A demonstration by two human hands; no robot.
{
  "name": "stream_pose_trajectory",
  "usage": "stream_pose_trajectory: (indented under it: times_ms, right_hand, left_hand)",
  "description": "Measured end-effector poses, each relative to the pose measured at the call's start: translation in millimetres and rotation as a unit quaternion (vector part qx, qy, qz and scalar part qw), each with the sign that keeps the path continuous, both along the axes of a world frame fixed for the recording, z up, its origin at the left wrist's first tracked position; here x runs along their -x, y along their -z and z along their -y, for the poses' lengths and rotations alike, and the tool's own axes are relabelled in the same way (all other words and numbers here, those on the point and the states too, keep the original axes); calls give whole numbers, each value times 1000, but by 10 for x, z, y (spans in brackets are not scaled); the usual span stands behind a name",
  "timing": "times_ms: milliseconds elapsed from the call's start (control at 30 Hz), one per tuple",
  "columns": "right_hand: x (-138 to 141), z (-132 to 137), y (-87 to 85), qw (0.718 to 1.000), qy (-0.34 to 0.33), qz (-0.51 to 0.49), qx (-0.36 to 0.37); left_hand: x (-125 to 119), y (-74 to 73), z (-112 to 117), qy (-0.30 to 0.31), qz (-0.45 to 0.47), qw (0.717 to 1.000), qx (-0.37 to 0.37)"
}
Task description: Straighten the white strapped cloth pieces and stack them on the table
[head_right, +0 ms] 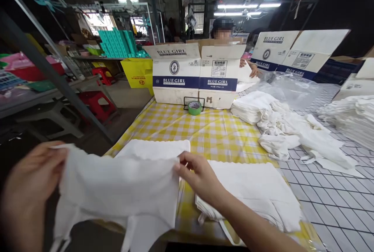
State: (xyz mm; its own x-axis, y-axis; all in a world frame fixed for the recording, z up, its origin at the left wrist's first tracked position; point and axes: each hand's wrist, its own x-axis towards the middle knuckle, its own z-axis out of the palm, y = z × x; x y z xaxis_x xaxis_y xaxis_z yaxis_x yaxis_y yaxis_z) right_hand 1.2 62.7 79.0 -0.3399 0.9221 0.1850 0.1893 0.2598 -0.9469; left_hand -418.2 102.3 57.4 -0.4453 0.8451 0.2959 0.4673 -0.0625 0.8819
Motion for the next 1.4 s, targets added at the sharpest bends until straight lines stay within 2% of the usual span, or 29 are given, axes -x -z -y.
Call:
stream_pose_trajectory:
  times_ms: [33,67,100,167,233,300,400,500,600,667,767,833,933,1000,1067,1133,1200,1233,1300,1400]
  right_hand:
    - [34,-182,144,1000,16,-8,24]
    - [64,-366,303,998,36,-6,47]
    - [89,-544,467,996,60,14,67]
    - [117,-850,775,982,122,111,93]
    - [124,-1066,1012,971,162,151,88]
    - [120,-1199,1163,964,191,171,75]
    - [124,-1315,1267,954,219,194,64]
    - [152,-1399,1293,946,238,211,65]
    - [156,-1456,1275,941,247,221,72]
    - [88,-1461,1247,941,243,222,77]
    - [-200,-1380,1206,942,241,220,83]
    - [-532,-1249,1187,940,252,214,81]
    - [-1190,-951,1174,931,295,201,69]
    - [-1670,-711,1180,916,340,205,62]
    - [-2111,-460,1200,885,398,232,60]
    - [-2455,-222,1235,840,460,278,66]
    - [-2668,-21,1286,811,488,313,77]
    - [-2726,58,1315,809,487,318,81]
    - [-2766,168,1376,822,475,303,82]
    - [-2726,234,1447,838,486,242,49]
  left_hand:
    - [-90,91,-183,9,-38,999,20]
    - [-181,198,-361,40,-103,992,64]
    - [-269,312,-525,42,-182,977,99]
    - [-420,534,-793,43,-241,961,128]
    - [-522,704,-969,35,-276,950,138]
    - [-571,806,-1073,27,-308,940,145]
    - [-573,869,-1170,14,-344,926,153]
    - [-558,910,-1250,-3,-382,908,170]
    - [-603,937,-1275,3,-456,873,175]
    - [-695,913,-1236,0,-520,843,140]
    - [-950,805,-1099,-41,-578,812,70]
    - [-1210,730,-967,-27,-563,826,32]
    - [-1742,693,-723,78,-482,873,8]
    - [-2163,723,-541,162,-421,892,34]
    - [-2592,775,-367,237,-378,892,78]
    - [-2977,828,-226,289,-366,876,122]
    - [-3281,870,-136,313,-383,855,159]
    - [-3396,886,-110,313,-398,844,175]
    - [-3548,911,-87,295,-425,832,198]
    - [-3626,932,-89,276,-429,829,230]
